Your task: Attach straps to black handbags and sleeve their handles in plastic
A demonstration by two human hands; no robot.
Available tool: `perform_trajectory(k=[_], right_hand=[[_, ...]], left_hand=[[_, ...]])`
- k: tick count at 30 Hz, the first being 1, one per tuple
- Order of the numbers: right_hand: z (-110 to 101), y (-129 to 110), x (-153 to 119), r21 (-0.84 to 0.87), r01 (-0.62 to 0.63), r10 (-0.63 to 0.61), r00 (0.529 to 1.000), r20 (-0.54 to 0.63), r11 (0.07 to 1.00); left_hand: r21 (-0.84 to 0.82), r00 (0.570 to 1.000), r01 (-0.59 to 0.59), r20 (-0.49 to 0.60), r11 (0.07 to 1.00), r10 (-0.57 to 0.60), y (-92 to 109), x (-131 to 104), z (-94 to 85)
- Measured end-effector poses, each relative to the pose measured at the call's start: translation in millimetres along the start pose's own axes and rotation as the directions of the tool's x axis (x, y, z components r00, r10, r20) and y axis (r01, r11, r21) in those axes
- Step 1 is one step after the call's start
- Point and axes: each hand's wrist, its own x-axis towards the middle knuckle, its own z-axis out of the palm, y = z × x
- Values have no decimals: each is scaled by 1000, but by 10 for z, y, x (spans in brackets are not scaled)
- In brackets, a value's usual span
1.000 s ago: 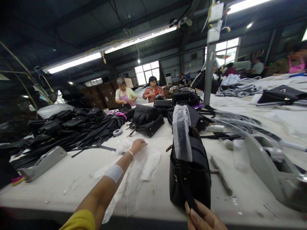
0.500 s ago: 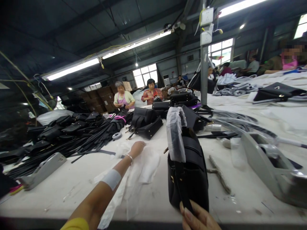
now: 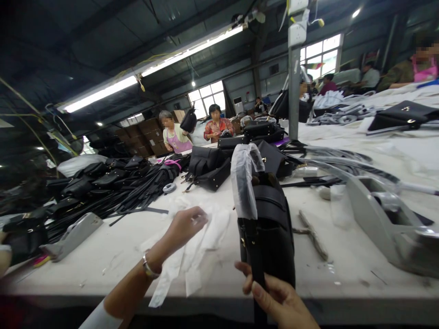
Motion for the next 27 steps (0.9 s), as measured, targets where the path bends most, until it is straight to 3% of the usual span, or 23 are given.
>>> perform_trajectory(k=[5, 8, 10, 14, 18, 22, 25, 27], right_hand=[[156, -117, -69, 2, 3, -3, 999, 49, 1000], [184, -139, -98, -30, 3, -3, 1000, 19, 1000], [179, -142, -110, -55, -20, 20, 1000, 1, 998], [170, -147, -132, -58, -58, 56, 997, -45, 997], [175, -141, -146, -22, -39, 37, 996, -81, 999], [150, -118, -130, -56, -25, 19, 994, -107, 998], [113, -89, -112, -45, -36, 32, 995, -98, 998], [83, -59, -101, -21, -55, 53, 994, -98, 998]], left_hand=[[86, 973, -171, 174, 981, 154, 435, -537, 116], [-88, 940, -213, 252, 973, 229, 595, -642, 135], [-247, 930, -167, 283, 955, 236, 644, -645, 134], [-493, 962, 19, 247, 870, 119, 625, -590, 178], [-759, 957, 250, 286, 601, -36, 564, -583, 334], [-856, 932, 363, 329, 369, -153, 539, -654, 505], [-867, 935, 348, 295, 356, -195, 479, -746, 542], [-830, 944, 326, 261, 452, -201, 386, -846, 506]])
